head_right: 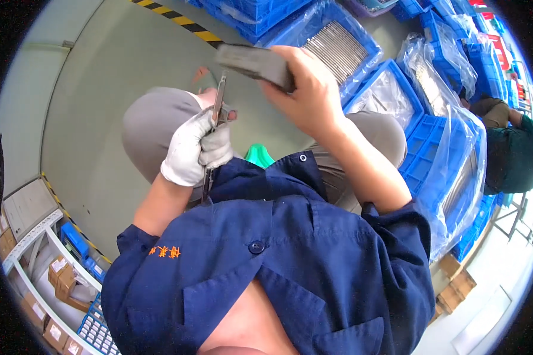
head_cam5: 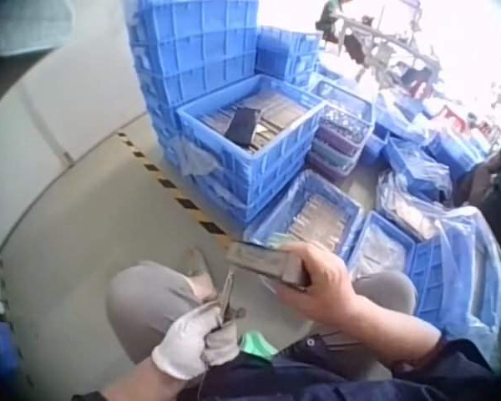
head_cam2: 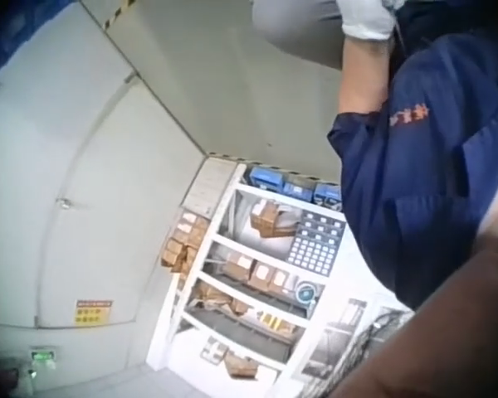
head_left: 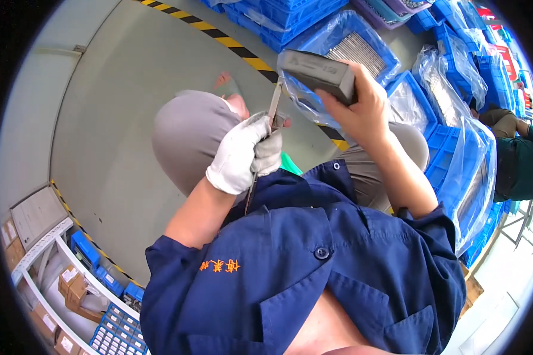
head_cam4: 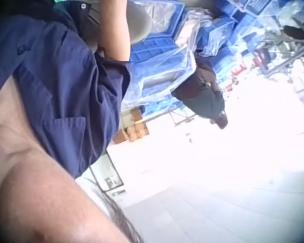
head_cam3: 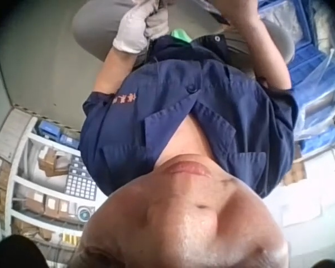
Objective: Inspecting long metal rods using a measurement gauge and sorting them into blue plastic bins.
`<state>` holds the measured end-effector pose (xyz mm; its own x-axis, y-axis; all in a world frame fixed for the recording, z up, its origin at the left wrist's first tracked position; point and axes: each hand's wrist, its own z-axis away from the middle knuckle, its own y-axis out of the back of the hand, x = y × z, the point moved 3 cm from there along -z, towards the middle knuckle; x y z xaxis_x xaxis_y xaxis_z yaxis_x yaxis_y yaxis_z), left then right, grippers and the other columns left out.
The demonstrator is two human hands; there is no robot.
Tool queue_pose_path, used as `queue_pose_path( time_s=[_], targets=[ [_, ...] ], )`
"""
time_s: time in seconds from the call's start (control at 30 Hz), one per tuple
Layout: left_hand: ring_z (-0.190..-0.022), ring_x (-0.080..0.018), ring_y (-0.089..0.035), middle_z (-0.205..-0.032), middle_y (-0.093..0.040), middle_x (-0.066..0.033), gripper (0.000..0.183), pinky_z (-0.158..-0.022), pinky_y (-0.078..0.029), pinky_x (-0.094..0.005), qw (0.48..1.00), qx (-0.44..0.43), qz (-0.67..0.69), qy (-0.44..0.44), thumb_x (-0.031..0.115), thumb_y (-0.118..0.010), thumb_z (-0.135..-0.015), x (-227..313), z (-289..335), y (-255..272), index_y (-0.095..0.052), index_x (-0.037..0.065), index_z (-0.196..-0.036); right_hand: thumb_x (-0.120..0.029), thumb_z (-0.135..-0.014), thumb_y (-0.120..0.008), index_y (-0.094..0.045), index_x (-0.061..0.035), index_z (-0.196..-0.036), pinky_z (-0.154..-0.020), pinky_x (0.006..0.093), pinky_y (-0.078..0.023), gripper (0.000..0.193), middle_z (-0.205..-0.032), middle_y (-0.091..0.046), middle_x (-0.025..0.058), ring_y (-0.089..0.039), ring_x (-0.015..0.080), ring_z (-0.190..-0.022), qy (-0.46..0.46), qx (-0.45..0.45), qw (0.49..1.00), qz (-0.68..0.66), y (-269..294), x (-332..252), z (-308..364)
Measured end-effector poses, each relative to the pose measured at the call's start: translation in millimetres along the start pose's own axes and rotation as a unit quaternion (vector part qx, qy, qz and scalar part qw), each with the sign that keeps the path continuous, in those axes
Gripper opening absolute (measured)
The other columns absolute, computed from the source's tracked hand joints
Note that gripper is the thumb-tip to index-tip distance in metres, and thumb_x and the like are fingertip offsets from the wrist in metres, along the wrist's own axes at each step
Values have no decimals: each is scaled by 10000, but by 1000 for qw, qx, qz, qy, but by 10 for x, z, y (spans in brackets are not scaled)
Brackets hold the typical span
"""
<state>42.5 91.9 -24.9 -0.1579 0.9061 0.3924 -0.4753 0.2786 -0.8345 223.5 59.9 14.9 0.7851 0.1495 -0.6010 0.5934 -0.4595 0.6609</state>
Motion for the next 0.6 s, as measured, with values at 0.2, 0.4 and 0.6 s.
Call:
queue_pose_path(
  time_s=[0.2, 0.4, 0.6],
  targets=[
    [-373, -56, -230, -526, -279, 45, 257, -378, -221, -202, 999, -37, 20, -13, 223, -322, -917, -5, 61, -12, -484, 47, -1009, -36, -606, -661, -530, -40, -982, -637, 305, -446, 398, -811, -564, 117, -549, 261, -729, 99, -20, 994, -38, -183, -217, -37],
    [-378, -61, -252, -526, -287, 48, 270, -370, -241, -202, 996, -39, 86, 3, 229, -345, -907, -4, 2, 115, -465, 29, -1041, -91, -612, -676, -525, -31, -920, -595, 341, -435, 348, -730, -536, 137, -537, 292, -673, -39, -79, 993, 75, -249, 405, 493],
    [-376, -51, -237, -519, -279, 57, 279, -374, -229, -205, 998, -34, 53, -8, 250, -346, -912, -38, 47, 112, -488, 35, -1018, -62, -626, -678, -513, -50, -981, -625, 306, -442, 392, -780, -559, 115, -566, 249, -728, 18, -1, 999, -41, -315, -185, 26]
  ],
)
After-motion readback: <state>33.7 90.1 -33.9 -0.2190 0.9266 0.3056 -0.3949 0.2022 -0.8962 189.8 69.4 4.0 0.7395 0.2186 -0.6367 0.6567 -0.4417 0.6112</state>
